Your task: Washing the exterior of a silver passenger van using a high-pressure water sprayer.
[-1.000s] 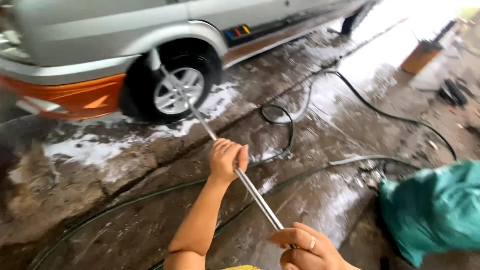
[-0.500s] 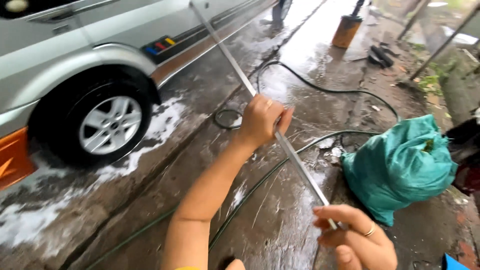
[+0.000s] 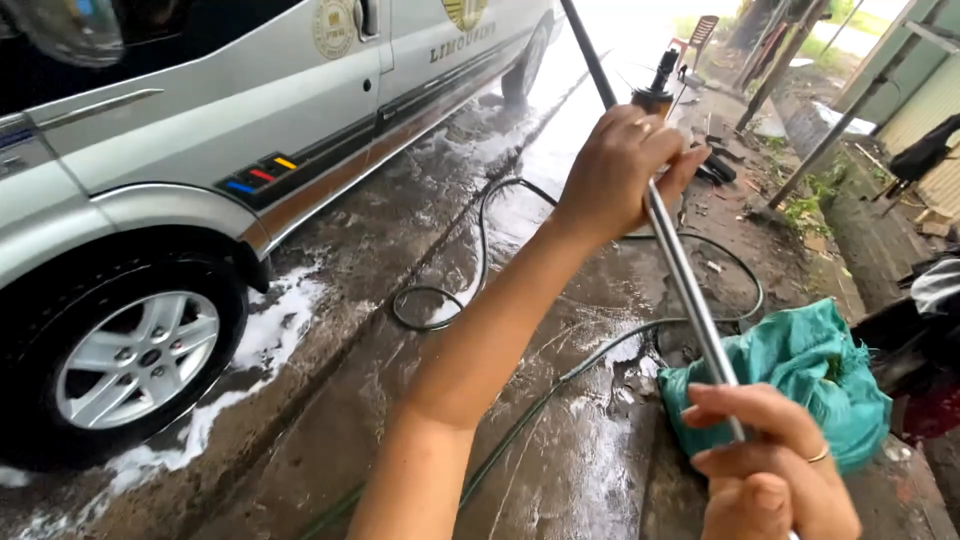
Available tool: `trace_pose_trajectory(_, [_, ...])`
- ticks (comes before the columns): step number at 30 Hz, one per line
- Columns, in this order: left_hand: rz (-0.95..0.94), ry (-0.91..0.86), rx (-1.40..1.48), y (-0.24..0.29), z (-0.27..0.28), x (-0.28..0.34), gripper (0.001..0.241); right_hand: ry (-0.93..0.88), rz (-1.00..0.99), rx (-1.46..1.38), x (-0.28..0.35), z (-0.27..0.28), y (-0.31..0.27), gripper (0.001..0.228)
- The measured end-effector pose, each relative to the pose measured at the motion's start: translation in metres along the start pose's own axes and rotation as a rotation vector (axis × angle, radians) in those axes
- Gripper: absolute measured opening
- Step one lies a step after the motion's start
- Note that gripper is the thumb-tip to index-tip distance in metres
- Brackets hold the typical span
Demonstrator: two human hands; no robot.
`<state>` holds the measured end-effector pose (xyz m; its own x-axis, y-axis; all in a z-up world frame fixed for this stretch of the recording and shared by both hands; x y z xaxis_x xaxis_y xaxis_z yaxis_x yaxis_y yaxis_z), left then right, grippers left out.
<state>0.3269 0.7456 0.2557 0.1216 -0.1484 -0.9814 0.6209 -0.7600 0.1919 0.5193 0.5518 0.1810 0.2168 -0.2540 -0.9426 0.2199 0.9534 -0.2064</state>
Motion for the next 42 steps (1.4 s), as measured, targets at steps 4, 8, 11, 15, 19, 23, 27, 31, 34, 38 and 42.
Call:
trace_pose_trajectory(4, [0.01, 0.006, 0.046, -0.042, -0.009, 0.041, 0.031, -0.022, -0.082, -0.117, 0.016, -0.021, 0.047, 0.065])
trace_pose_trajectory(8, [0.218, -0.128, -0.027, -0.118, -0.029, 0.11, 0.032, -0.207, -0.116, -0.168, 0.025, -0.059, 0.098, 0.059])
trace_pose_trajectory(11, [0.313, -0.136, -0.059, -0.164, -0.035, 0.161, 0.034, -0.325, -0.103, -0.256, 0.034, -0.085, 0.141, 0.057])
trace_pose_trajectory(15, [0.392, 0.012, -0.171, -0.21, -0.028, 0.206, 0.033, -0.418, -0.015, -0.411, 0.03, -0.117, 0.191, 0.053])
trace_pose_trajectory(19, [0.413, 0.043, -0.229, -0.251, -0.043, 0.219, 0.026, -0.495, 0.026, -0.455, 0.019, -0.134, 0.26, 0.047])
trace_pose_trajectory(23, [0.418, 0.059, -0.329, -0.291, -0.081, 0.224, 0.024, -0.496, 0.025, -0.591, 0.002, -0.134, 0.335, 0.039])
trace_pose_trajectory(27, [0.42, 0.028, -0.403, -0.331, -0.136, 0.207, 0.023, -0.492, -0.021, -0.688, -0.025, -0.127, 0.405, 0.035])
trace_pose_trajectory(31, [0.425, -0.032, -0.372, -0.369, -0.193, 0.188, 0.025, -0.491, 0.025, -0.668, -0.052, -0.115, 0.467, 0.036])
trace_pose_trajectory(34, [0.383, -0.054, -0.329, -0.396, -0.239, 0.17, 0.023, -0.473, 0.048, -0.62, -0.064, -0.109, 0.517, 0.034])
trace_pose_trajectory(38, [0.349, -0.116, -0.285, -0.451, -0.307, 0.158, 0.025, -0.429, 0.069, -0.532, -0.08, -0.108, 0.588, 0.031])
trace_pose_trajectory(42, [0.379, -0.113, -0.222, -0.52, -0.372, 0.14, 0.029, -0.436, 0.167, -0.442, -0.101, -0.125, 0.669, 0.03])
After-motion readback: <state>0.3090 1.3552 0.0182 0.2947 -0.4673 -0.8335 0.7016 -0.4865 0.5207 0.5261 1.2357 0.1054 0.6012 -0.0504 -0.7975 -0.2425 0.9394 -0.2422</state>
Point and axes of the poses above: each hand's wrist, its own x-axis away from the middle knuckle, its own z-axis out of the back of the hand, y = z × x, the point moved 6 cm from there along -x, towards the middle knuckle, and after that the axes turned 10 degrees about z, right-handed, at the moved point
